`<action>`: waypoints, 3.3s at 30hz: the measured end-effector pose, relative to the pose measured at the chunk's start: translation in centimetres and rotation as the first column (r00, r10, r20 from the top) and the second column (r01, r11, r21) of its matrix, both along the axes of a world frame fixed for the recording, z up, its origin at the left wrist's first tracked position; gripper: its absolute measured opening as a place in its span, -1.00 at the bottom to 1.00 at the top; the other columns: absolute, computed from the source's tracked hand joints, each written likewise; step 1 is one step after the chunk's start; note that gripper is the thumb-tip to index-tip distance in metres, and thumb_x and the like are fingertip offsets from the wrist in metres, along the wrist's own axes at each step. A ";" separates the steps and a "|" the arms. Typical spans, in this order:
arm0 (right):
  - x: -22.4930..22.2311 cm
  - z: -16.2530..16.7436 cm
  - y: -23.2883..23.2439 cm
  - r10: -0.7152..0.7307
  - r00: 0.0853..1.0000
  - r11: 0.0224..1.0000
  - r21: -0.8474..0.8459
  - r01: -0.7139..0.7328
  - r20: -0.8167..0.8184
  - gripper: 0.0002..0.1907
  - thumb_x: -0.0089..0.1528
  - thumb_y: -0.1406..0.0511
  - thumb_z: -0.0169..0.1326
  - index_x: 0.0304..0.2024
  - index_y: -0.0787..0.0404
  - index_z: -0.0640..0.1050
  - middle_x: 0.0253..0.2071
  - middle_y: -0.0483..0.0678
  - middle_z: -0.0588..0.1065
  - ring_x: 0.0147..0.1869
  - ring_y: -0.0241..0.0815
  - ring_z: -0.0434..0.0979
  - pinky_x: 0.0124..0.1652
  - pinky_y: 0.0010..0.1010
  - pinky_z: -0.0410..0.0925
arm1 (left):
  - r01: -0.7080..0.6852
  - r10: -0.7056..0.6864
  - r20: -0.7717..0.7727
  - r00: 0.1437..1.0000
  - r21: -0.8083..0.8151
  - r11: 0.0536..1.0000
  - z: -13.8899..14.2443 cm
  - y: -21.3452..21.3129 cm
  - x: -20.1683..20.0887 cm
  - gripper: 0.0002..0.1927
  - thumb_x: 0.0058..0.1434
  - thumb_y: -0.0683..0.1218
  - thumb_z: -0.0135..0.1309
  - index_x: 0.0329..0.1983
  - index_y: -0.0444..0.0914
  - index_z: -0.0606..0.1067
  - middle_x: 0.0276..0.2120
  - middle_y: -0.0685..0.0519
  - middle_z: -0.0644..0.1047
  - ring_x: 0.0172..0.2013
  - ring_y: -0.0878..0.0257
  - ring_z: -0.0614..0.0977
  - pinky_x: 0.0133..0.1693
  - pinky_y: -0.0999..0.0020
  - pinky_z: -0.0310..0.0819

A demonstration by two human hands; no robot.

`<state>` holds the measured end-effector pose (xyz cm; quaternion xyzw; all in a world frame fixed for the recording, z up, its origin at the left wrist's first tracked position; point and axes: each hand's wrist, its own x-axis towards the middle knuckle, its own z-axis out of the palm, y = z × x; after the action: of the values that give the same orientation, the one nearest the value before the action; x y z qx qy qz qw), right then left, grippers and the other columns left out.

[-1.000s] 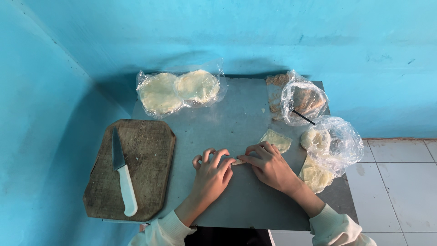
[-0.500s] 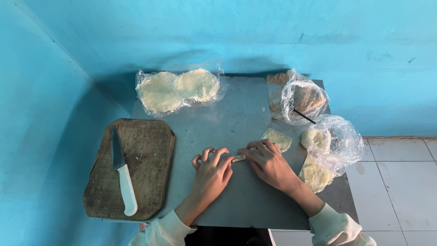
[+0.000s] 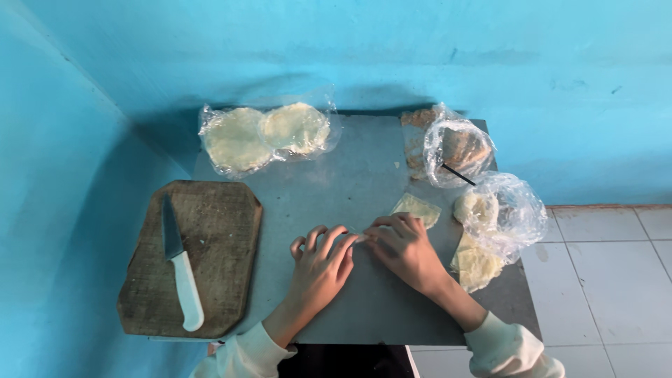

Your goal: The person takes triangular pastry wrappers one at a time, spoons filling from a plastic-covered container onto a wrapper, then folds and pinches the wrapper closed into a filled triangle, setting finished pieces on the table. They repeat this cycle throughout the clip.

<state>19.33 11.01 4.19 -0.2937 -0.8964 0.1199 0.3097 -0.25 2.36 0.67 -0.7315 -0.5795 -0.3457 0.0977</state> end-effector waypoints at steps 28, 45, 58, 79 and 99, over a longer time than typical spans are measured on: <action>5.9 -13.7 -9.4 -0.620 0.774 0.223 -0.917 0.330 0.127 -0.71 0.30 0.23 0.10 -0.05 0.28 0.66 -0.19 -0.01 0.67 -0.12 -0.19 0.59 -0.05 -0.29 0.48 | -0.243 -0.103 -0.310 0.945 -0.877 0.414 3.7 4.9 4.2 0.60 -0.23 0.33 0.53 0.58 -0.02 -0.40 0.45 -0.49 -0.06 0.38 -0.52 0.10 0.15 -0.79 -0.24; 1.4 -9.1 -5.0 -0.722 0.690 0.375 -0.865 0.333 -0.047 -0.65 0.26 0.31 0.17 0.09 0.28 0.54 -0.12 -0.03 0.62 -0.08 -0.22 0.58 -0.08 -0.35 0.48 | -0.247 -0.122 -0.321 0.939 -0.878 0.409 2.8 5.0 3.6 0.62 -0.22 0.35 0.52 0.56 0.00 -0.46 0.46 -0.51 -0.10 0.39 -0.51 0.10 0.18 -0.74 -0.19; 6.8 -13.7 -10.1 -0.502 0.847 0.456 -0.886 0.087 -0.176 -0.51 0.22 0.37 0.23 0.19 0.28 0.45 -0.06 -0.04 0.58 -0.04 -0.24 0.57 -0.11 -0.39 0.48 | -0.223 -0.118 -0.297 0.948 -0.879 0.422 2.9 4.9 3.4 0.58 -0.18 0.34 0.51 0.56 -0.01 -0.43 0.46 -0.52 -0.12 0.39 -0.53 0.08 0.17 -0.73 -0.21; 8.7 1.4 -1.7 -0.384 0.923 0.916 -0.115 0.385 0.031 -0.82 0.27 0.27 0.14 -0.15 0.22 0.62 -0.22 0.01 0.58 -0.08 0.06 0.58 -0.09 -0.19 0.40 | 0.184 -0.196 -0.043 0.980 -0.195 0.963 2.5 6.9 1.9 -0.94 0.26 -0.11 0.16 -0.25 -0.17 0.58 -0.20 0.12 0.53 -0.06 0.13 0.56 0.20 0.10 0.28; 5.9 -4.0 4.9 -0.487 0.867 0.864 -0.085 0.496 0.104 -0.82 0.18 0.27 0.18 -0.22 0.23 0.60 -0.17 0.05 0.55 -0.08 0.12 0.55 -0.10 -0.12 0.39 | 0.269 -0.268 0.037 0.963 -0.224 0.937 -0.9 8.0 3.5 -0.12 0.25 -0.32 0.04 0.58 -0.23 -0.06 -0.02 -0.04 0.57 0.12 0.09 0.54 0.37 -0.23 0.04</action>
<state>25.26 15.86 0.18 -0.5333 -0.7956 0.0741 0.2777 3.27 10.40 -0.18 -0.8090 -0.5103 -0.2896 -0.0360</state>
